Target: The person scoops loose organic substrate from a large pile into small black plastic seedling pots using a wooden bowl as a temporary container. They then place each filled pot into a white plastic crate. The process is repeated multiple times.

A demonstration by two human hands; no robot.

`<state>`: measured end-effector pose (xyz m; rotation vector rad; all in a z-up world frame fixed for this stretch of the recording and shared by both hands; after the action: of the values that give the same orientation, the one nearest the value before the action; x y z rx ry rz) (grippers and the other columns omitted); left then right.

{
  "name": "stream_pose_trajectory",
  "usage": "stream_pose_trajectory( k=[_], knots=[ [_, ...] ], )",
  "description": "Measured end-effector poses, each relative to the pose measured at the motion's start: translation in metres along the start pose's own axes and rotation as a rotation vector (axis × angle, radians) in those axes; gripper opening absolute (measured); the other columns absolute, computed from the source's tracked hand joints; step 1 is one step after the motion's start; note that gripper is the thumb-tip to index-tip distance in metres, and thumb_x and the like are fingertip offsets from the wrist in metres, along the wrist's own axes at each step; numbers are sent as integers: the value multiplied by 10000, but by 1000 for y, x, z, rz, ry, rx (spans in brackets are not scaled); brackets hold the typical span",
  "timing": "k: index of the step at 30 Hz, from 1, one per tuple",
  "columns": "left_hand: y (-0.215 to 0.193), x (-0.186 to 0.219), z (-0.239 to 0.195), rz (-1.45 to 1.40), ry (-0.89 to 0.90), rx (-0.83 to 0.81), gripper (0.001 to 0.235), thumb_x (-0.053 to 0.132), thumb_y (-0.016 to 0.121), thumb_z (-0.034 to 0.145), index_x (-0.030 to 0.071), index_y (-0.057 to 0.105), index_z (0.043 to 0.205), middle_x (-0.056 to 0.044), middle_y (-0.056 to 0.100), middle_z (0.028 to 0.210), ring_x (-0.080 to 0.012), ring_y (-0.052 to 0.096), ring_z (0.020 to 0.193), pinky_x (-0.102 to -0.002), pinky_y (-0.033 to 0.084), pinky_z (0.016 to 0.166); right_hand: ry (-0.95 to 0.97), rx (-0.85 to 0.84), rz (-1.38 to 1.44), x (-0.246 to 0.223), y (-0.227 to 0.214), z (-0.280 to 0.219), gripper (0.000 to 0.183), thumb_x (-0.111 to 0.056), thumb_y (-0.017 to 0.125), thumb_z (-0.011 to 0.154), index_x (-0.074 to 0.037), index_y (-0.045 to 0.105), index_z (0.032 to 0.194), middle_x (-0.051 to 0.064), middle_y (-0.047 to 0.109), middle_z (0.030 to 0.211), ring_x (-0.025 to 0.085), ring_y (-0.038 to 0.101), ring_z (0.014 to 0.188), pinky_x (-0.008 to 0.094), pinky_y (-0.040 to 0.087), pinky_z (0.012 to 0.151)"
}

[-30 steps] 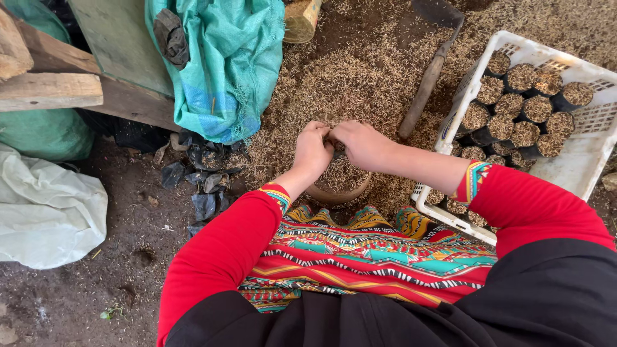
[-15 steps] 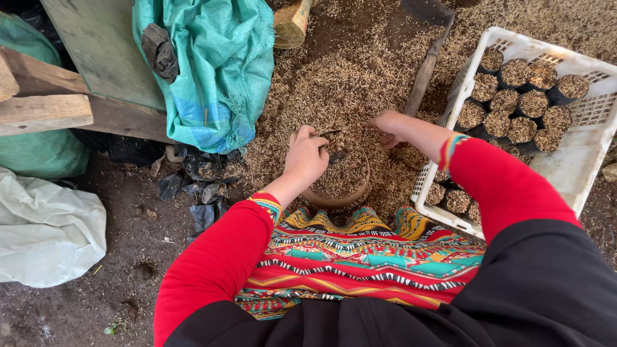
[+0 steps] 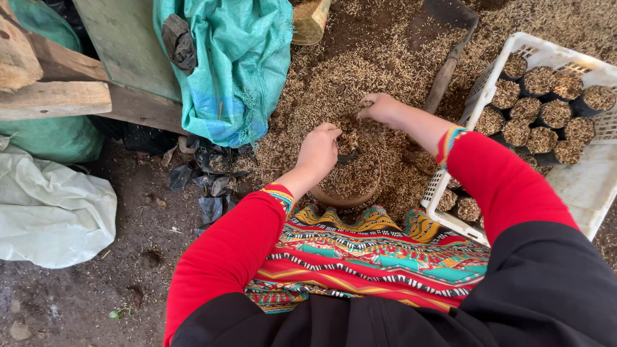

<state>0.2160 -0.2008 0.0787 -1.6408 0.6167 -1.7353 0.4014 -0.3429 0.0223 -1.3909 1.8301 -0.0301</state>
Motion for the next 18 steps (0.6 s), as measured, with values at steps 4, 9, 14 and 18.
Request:
stream_pose_trajectory(
  k=[4, 9, 14, 18],
  knots=[
    [3, -2, -3, -108, -59, 30, 327, -54, 605, 810, -8, 741, 1104, -161, 693, 1181, -352, 677, 1067, -398, 539, 975, -9, -136, 392, -20, -15, -48, 375, -162, 744, 890, -138, 677, 1259, 77, 656, 1213, 199, 606, 884, 349, 514, 771],
    [4, -7, -4, -77, -106, 44, 338, -17, 652, 771, -23, 743, 1097, -195, 691, 1192, -378, 671, 1069, -424, 526, 982, -397, -130, 238, -55, 11, -103, 292, -155, 721, 923, -110, 669, 1206, 129, 704, 1141, 180, 665, 1001, 326, 558, 890],
    [6, -13, -7, -48, -108, 55, 360, -8, 661, 737, -58, 731, 1086, -207, 684, 1196, -380, 670, 1082, -424, 521, 986, -825, 129, -265, -59, 21, -142, 352, 21, 688, 818, -17, 637, 1165, 178, 555, 1118, 327, 641, 989, 411, 556, 864],
    [8, -12, -9, -85, -85, 91, 376, -48, 634, 738, -55, 726, 1102, -194, 691, 1190, -366, 672, 1088, -405, 524, 988, -962, 180, -394, -43, 35, -140, 352, -27, 717, 819, -22, 689, 1170, 131, 627, 1054, 324, 648, 1016, 406, 562, 891]
  ],
)
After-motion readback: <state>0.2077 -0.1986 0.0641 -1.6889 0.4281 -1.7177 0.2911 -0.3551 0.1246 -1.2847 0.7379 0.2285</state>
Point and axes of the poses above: each hand's wrist, its own z-axis towards the middle knuckle, its own y-axis out of the palm, x = y × z, the point moved 2 cm from there along z, towards the middle knuckle
